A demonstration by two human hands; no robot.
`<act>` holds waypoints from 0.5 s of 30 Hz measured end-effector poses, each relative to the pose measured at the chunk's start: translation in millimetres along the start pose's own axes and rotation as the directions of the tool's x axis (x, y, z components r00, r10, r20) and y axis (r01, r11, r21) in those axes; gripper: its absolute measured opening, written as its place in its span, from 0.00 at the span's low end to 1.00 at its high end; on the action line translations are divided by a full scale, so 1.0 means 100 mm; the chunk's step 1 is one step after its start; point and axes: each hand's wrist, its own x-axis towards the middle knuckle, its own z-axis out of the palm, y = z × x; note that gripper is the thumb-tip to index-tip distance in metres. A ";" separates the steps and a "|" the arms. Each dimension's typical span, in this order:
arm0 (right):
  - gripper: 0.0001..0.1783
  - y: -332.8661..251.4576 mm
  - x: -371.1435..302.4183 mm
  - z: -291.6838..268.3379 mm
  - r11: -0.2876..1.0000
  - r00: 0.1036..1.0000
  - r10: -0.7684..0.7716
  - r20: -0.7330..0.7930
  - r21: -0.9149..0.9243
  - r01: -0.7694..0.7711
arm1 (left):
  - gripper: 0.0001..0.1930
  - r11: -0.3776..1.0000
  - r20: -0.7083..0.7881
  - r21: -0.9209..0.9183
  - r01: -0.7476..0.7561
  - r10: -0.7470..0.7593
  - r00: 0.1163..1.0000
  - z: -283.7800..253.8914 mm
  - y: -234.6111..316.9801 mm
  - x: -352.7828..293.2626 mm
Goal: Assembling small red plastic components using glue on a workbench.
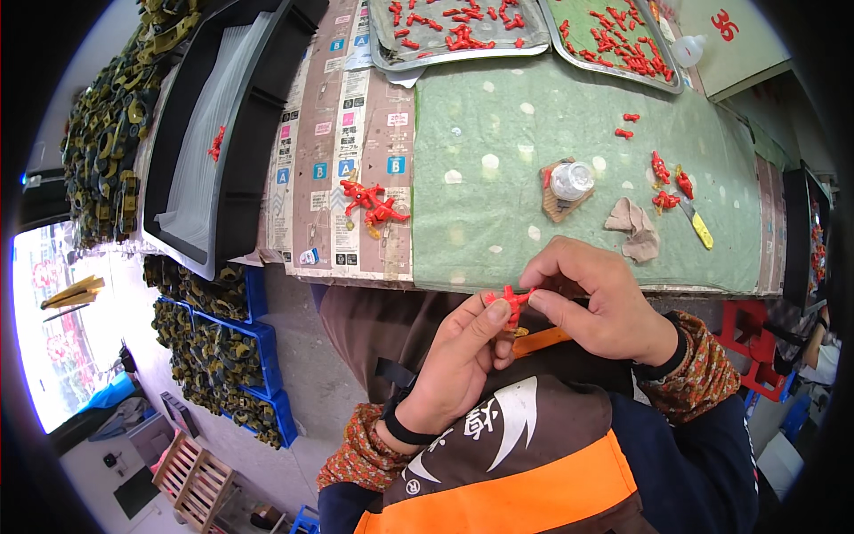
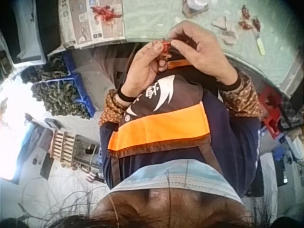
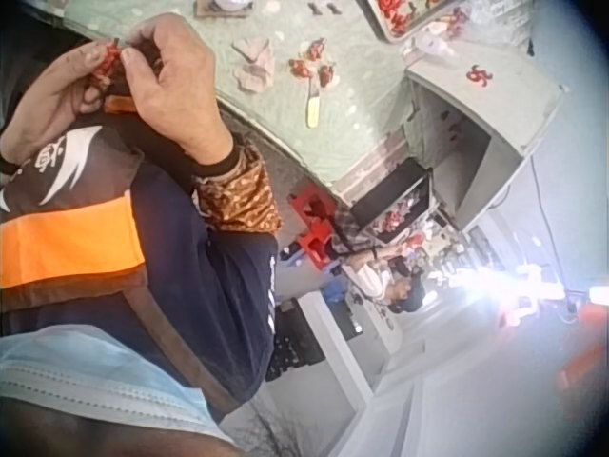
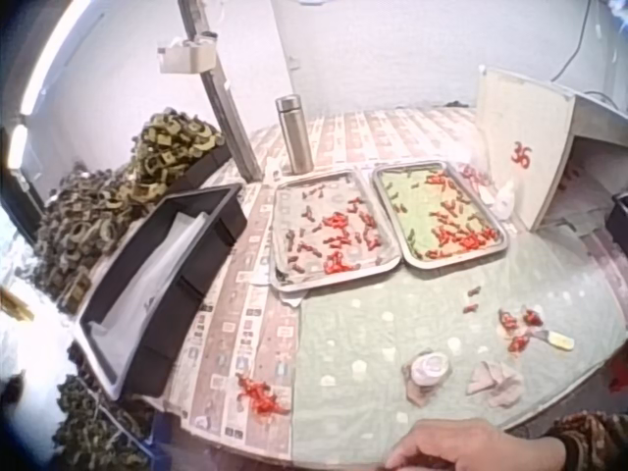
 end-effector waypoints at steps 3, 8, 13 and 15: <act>0.07 0.01 0.00 -0.01 0.998 0.999 -0.024 0.021 -0.050 0.025 | 0.09 0.998 -0.023 -0.061 0.013 -0.014 1.000 0.07 0.01 -0.01; 0.06 0.00 -0.01 -0.02 0.998 1.000 -0.007 0.028 -0.064 0.009 | 0.10 0.997 0.006 -0.068 0.020 -0.020 1.000 0.01 -0.01 0.02; 0.06 0.01 0.00 0.00 0.998 0.999 0.005 0.032 -0.057 -0.003 | 0.09 0.998 0.022 -0.068 0.012 -0.011 1.000 -0.01 -0.01 0.01; 0.06 0.01 0.00 0.01 1.000 0.999 0.027 0.031 -0.012 -0.026 | 0.09 0.997 0.009 -0.070 0.015 -0.014 1.000 -0.01 0.00 0.01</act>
